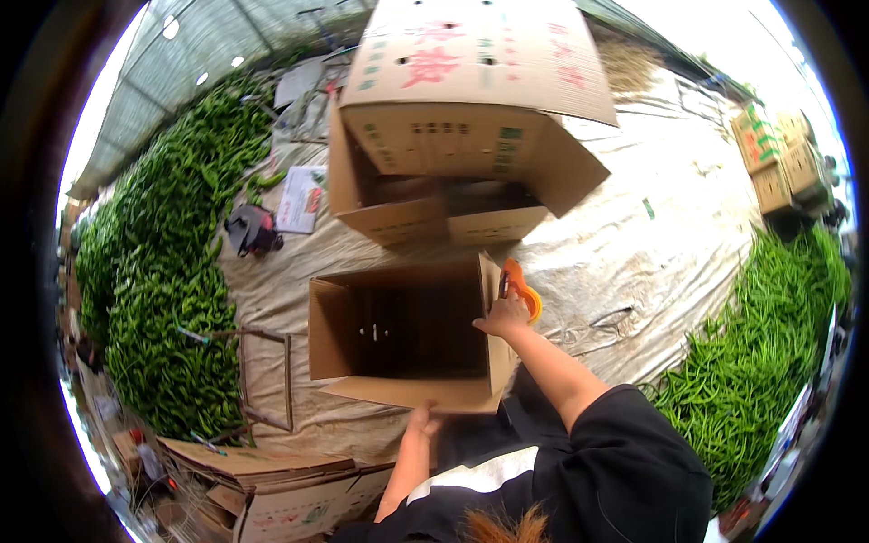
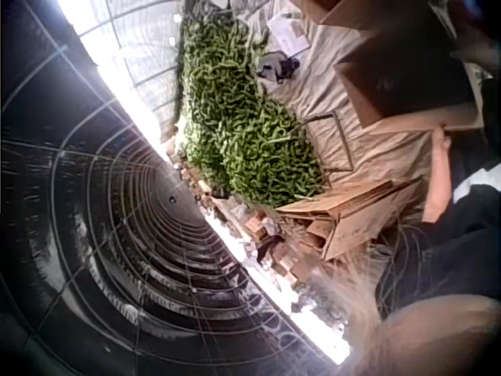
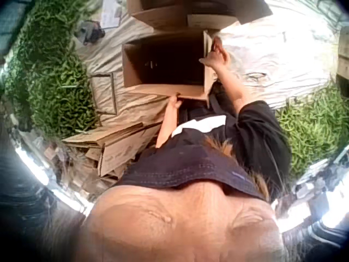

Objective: The person assembles flat cardboard boxes by folding the flaps and sealing them with a handheld tape dispenser. They repeatedly pick up flat boxes, fold them into shape, apply tape to the seams, and place the finished boxes aside. The task occurs in a greenhouse-like area with piles of green peppers nearby.

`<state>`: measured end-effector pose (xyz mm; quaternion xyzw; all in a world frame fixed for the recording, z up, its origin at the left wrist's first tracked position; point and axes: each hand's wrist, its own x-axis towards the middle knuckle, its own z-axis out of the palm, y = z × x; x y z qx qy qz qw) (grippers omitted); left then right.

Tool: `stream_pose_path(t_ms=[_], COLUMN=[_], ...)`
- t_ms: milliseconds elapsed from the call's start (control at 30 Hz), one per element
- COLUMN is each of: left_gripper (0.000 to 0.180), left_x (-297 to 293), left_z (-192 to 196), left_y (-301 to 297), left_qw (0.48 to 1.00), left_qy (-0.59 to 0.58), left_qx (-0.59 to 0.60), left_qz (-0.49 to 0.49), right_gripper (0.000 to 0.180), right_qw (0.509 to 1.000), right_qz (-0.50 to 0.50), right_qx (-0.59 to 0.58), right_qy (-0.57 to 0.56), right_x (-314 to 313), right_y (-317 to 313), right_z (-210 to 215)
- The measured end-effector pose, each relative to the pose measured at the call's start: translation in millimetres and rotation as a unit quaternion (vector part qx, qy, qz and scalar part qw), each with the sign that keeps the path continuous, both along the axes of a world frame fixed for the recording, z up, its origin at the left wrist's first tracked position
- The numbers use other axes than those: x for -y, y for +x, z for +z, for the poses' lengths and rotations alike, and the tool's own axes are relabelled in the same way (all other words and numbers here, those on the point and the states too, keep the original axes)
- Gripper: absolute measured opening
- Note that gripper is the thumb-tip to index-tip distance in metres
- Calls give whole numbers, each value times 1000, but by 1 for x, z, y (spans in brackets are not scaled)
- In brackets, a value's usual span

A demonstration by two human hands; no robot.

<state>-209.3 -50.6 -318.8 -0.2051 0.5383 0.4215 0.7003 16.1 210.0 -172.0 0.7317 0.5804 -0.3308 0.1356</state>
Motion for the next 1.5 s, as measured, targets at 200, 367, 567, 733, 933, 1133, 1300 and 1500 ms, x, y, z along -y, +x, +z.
stream_pose_path(t_ms=[200, 367, 567, 733, 933, 1133, 1300, 1500], left_gripper=[26, 27, 23, 27, 23, 46, 50, 26], left_x=[-50, -55, -93, -91, -81, -58, -49, 109], left_z=[62, 86, 159, 143, 133, 143, 184, 152], left_y=[107, 190, 293, 317, 339, 305, 152, -109], left_qw=[998, 999, 999, 999, 995, 967, 856, 754], left_qy=[26, -3, 4, -6, -14, 79, 290, -1], left_qx=[-44, -49, -15, 49, 99, 102, -165, -646], left_qz=[-45, -11, -37, -21, 4, -219, -395, 116], right_gripper=[53, 54, 46, 46, 49, 60, 48, 41], right_qw=[999, 999, 994, 992, 982, 977, 935, 910], right_qz=[-45, 1, -6, 26, 110, 122, 211, 333], right_qx=[-1, -15, 5, 47, 62, -11, -190, -239], right_qy=[26, 49, 107, 115, 142, 177, 213, 72], right_x=[-3, -10, -17, -36, -31, 26, 50, 32], right_y=[151, 236, 333, 349, 381, 436, 268, 60], right_z=[-52, -27, 17, 77, 60, 26, 81, 130])
